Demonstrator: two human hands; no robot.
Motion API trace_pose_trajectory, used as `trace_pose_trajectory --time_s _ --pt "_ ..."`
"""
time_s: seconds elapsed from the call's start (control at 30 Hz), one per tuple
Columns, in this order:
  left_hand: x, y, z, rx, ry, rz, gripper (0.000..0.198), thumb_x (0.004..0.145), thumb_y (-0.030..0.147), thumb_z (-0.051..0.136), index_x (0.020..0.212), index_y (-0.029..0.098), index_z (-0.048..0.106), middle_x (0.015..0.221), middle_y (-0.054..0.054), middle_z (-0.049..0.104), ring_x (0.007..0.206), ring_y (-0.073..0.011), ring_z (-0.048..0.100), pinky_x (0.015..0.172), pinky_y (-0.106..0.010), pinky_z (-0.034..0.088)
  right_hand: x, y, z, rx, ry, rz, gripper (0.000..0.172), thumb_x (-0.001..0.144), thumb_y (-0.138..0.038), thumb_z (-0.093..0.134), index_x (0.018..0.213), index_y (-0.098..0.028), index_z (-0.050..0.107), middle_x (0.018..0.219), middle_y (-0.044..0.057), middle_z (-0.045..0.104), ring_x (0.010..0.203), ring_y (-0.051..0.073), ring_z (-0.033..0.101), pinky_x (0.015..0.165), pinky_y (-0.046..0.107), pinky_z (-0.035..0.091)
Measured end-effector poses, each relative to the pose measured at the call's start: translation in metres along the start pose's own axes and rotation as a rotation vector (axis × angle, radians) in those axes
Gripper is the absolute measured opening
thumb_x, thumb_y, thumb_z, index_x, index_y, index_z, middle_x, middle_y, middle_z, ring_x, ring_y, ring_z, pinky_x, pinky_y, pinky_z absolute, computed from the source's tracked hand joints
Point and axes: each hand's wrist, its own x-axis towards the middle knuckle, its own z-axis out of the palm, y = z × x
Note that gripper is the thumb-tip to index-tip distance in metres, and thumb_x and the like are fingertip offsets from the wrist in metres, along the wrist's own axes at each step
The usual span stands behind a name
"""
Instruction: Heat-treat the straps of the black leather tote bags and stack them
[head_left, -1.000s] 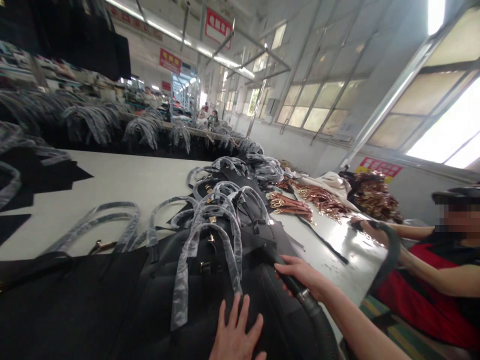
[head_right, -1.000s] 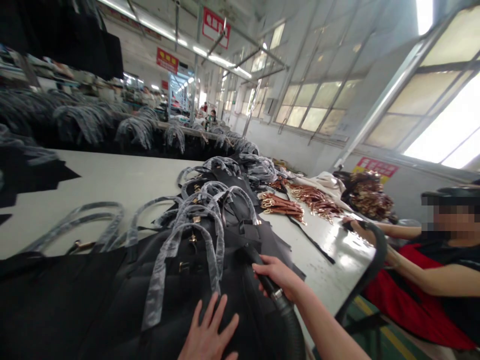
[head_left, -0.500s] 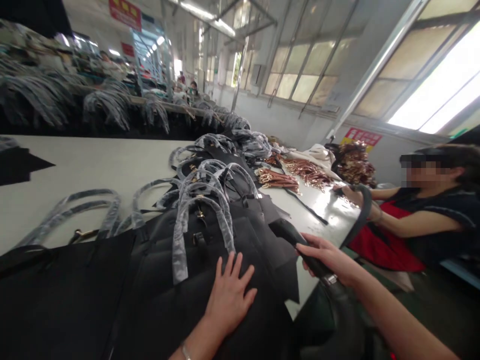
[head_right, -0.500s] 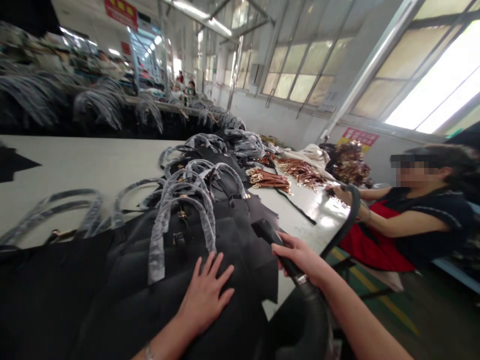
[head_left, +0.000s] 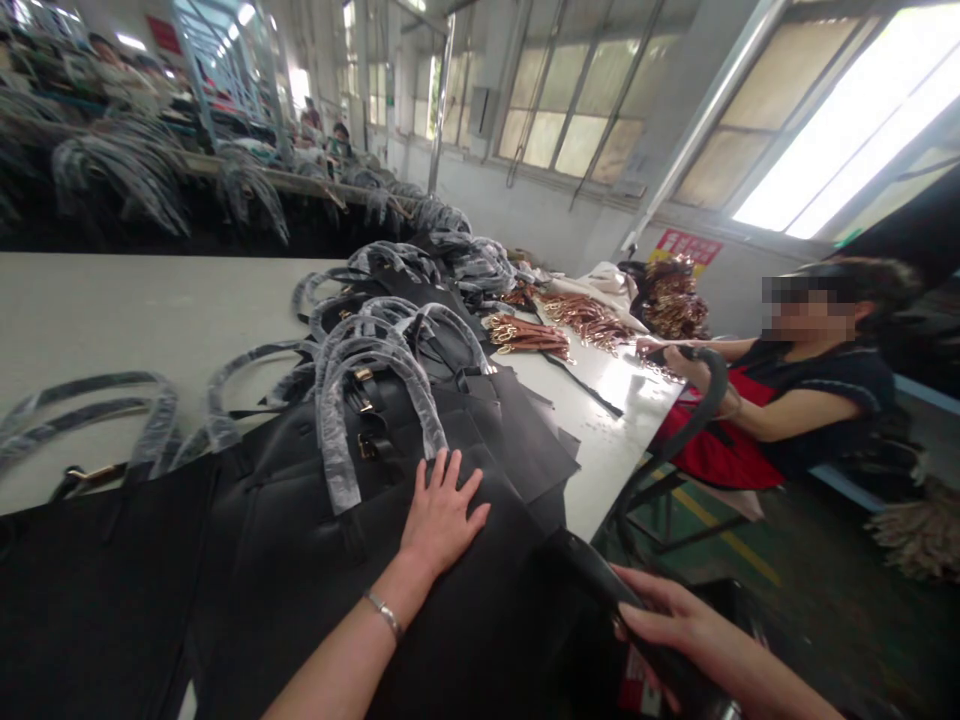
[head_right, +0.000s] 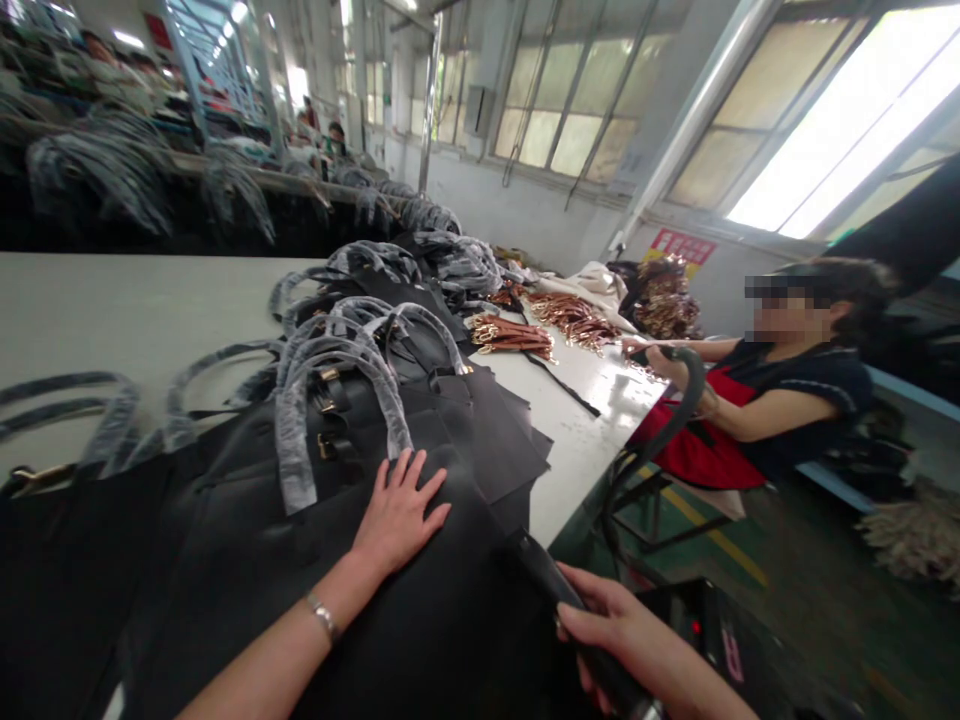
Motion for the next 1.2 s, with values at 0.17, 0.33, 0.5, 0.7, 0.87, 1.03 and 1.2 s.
trace_pose_trajectory --time_s 0.17,0.33,0.5,0.7,0.87,1.03,1.2 --pt "-0.001 0.002 -0.003 -0.027 0.023 0.012 0.049 0.086 0.048 0.054 0.128 0.022 0.055 0.145 -0.013 0.041 0.138 -0.0334 0.028 0.112 -0.057 0.018 0.036 -0.021 0.025 -0.007 -0.008 -0.163 0.067 0.078 -0.042 0.071 0.137 -0.024 0.046 0.077 -0.001 0.064 0.048 0.011 0.059 0.038 0.019 0.047" --pt "-0.024 0.003 -0.022 -0.073 0.048 -0.119 0.028 0.088 0.032 0.053 0.11 0.017 0.062 0.122 -0.012 0.058 0.115 -0.0267 0.051 0.105 -0.049 0.034 0.051 -0.051 0.051 -0.061 -0.023 -0.301 0.072 0.081 -0.044 0.068 0.143 -0.022 0.038 0.068 -0.003 0.063 0.046 0.011 0.058 0.041 0.019 0.048" --pt "-0.062 0.009 -0.029 -0.071 -0.023 -0.106 0.033 0.089 0.028 0.052 0.119 0.017 0.06 0.128 -0.009 0.06 0.119 -0.0262 0.051 0.108 -0.047 0.036 0.05 -0.061 0.074 -0.096 -0.199 -0.224 0.068 0.077 -0.037 0.071 0.138 -0.021 0.044 0.078 -0.001 0.063 0.046 0.01 0.058 0.036 0.018 0.047" --pt "-0.076 0.009 -0.017 -0.046 -0.05 -0.06 0.04 0.093 0.033 0.046 0.128 0.017 0.054 0.133 -0.009 0.056 0.125 -0.0264 0.048 0.111 -0.049 0.032 0.072 -0.077 0.104 -0.174 -0.27 -0.227 0.057 0.081 -0.03 0.065 0.134 -0.02 0.048 0.076 -0.002 0.061 0.045 0.008 0.058 0.035 0.017 0.047" --pt "-0.078 0.011 -0.017 -0.038 -0.024 -0.072 0.035 0.094 0.032 0.045 0.123 0.017 0.057 0.123 -0.01 0.061 0.114 -0.0253 0.054 0.107 -0.047 0.036 0.07 -0.091 0.1 -0.249 -0.3 -0.174 0.054 0.082 -0.03 0.064 0.133 -0.019 0.048 0.074 -0.003 0.059 0.044 0.008 0.058 0.034 0.016 0.047" --pt "-0.077 0.015 -0.016 0.003 -0.031 -0.044 0.03 0.092 0.024 0.047 0.116 0.013 0.061 0.111 -0.012 0.065 0.099 -0.0261 0.06 0.089 -0.045 0.049 0.074 -0.089 0.098 -0.225 -0.301 -0.156 0.058 0.08 -0.037 0.067 0.132 -0.018 0.049 0.074 -0.002 0.062 0.045 0.01 0.058 0.035 0.018 0.047" --pt "-0.085 0.017 -0.015 -0.017 -0.011 -0.06 0.034 0.089 0.02 0.05 0.121 0.012 0.058 0.123 -0.013 0.062 0.11 -0.0279 0.058 0.091 -0.043 0.05 0.077 -0.092 0.111 -0.253 -0.116 -0.389 0.075 0.081 -0.042 0.065 0.144 -0.014 0.035 0.052 -0.006 0.057 0.04 0.011 0.053 0.038 0.018 0.045"
